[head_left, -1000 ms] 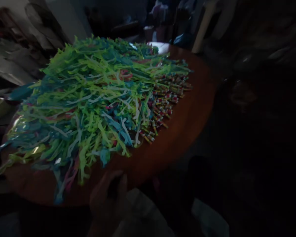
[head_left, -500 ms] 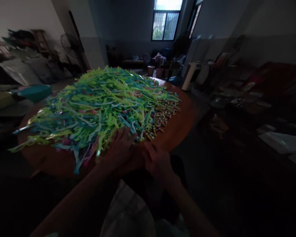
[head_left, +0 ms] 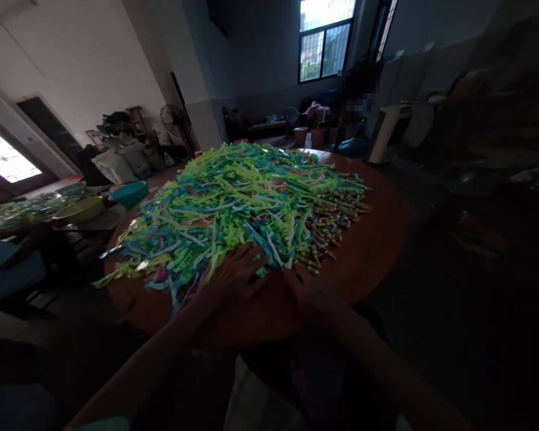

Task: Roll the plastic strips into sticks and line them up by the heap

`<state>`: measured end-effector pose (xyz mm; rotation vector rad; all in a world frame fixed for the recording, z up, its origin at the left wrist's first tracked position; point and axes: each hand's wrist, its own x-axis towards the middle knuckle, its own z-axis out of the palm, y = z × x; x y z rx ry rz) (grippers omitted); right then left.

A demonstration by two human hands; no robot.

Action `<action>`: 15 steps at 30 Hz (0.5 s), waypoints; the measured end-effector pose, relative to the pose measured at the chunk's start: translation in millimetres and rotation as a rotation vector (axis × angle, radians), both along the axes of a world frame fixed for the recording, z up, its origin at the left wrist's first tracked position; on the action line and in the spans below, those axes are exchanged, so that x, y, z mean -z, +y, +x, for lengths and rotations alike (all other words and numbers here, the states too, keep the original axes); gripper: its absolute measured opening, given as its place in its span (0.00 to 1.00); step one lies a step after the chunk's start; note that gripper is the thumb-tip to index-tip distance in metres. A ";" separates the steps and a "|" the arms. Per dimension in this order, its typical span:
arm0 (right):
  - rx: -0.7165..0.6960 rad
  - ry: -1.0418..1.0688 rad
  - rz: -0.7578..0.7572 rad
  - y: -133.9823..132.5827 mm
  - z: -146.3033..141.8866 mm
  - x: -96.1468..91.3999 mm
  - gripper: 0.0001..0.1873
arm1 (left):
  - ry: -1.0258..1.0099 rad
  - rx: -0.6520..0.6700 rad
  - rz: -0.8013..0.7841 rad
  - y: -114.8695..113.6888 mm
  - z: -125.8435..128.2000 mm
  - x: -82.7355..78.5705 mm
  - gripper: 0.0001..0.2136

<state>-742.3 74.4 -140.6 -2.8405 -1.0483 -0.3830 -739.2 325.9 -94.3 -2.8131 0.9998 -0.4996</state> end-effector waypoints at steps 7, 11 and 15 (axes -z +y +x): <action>-0.081 -0.114 0.450 2.5 -5.9 -6.7 0.15 | -0.008 0.083 0.049 20.5 18.6 -3.5 0.25; -0.159 -0.127 0.943 -5.5 -2.2 -18.9 0.09 | -0.039 0.112 0.015 24.4 21.7 -0.9 0.27; 0.055 0.127 1.410 -13.0 -1.6 -20.2 0.08 | -0.044 0.148 -0.043 22.8 15.2 -1.1 0.33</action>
